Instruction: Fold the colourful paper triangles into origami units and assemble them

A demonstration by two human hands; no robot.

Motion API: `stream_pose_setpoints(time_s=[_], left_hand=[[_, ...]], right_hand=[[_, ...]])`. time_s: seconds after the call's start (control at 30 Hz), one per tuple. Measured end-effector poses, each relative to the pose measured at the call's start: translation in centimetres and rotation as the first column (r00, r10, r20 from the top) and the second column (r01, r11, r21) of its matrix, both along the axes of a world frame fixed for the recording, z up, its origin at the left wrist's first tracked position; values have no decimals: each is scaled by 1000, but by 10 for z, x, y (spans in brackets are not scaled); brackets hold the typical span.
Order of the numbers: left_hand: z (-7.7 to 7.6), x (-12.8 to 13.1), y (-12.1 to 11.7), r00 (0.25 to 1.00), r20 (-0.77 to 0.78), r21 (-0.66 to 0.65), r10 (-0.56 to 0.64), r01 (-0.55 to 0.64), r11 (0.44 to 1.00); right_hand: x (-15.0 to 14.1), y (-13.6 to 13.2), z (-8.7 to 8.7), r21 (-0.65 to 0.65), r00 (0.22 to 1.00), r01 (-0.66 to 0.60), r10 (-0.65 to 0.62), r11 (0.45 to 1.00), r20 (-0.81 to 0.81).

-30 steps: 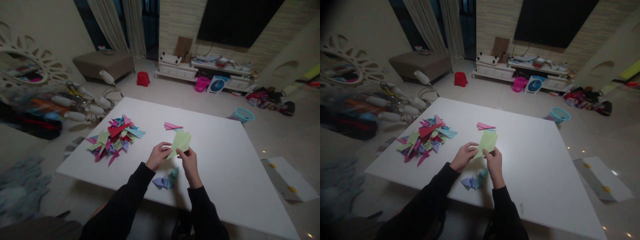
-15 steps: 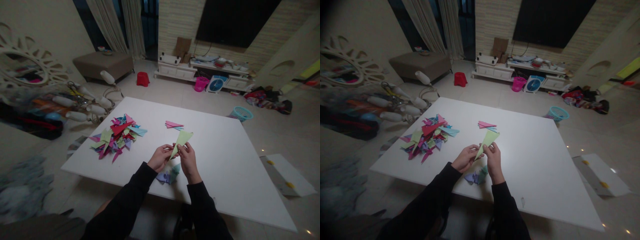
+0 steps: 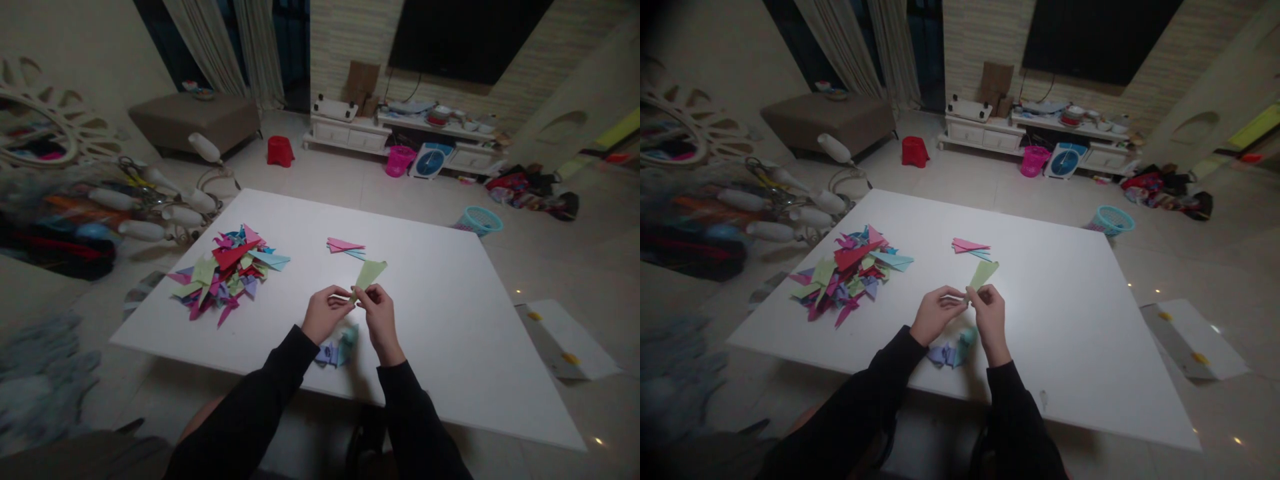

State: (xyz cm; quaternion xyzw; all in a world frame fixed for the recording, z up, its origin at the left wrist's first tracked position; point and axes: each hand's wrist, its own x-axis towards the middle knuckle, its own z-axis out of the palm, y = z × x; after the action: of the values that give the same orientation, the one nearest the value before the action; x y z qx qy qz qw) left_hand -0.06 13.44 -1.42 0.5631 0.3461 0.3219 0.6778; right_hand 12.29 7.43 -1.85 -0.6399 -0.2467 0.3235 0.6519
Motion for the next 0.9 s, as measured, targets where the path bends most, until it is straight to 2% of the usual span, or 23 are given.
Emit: stream_pose_setpoints(time_s=[0.1,0.33,0.5,0.7,0.9], left_hand=[[-2,0,4,997,82,-150,6,6,989],[1,0,2,984,173,-261,45,2,965],[1,2,2,959,262,-404,107,8,915],[-1,1,3,958,272,-413,96,26,910],[0,1,3,956,277,-398,92,27,917]], right_hand=[[-1,-2,4,41,999,-28,30,999,-36],[-4,-4,8,70,998,-40,43,997,-53],[-2,-3,3,71,994,10,-2,997,-107],[-2,-2,1,93,979,16,3,995,-202],[-4,-3,6,91,976,8,12,996,-218]])
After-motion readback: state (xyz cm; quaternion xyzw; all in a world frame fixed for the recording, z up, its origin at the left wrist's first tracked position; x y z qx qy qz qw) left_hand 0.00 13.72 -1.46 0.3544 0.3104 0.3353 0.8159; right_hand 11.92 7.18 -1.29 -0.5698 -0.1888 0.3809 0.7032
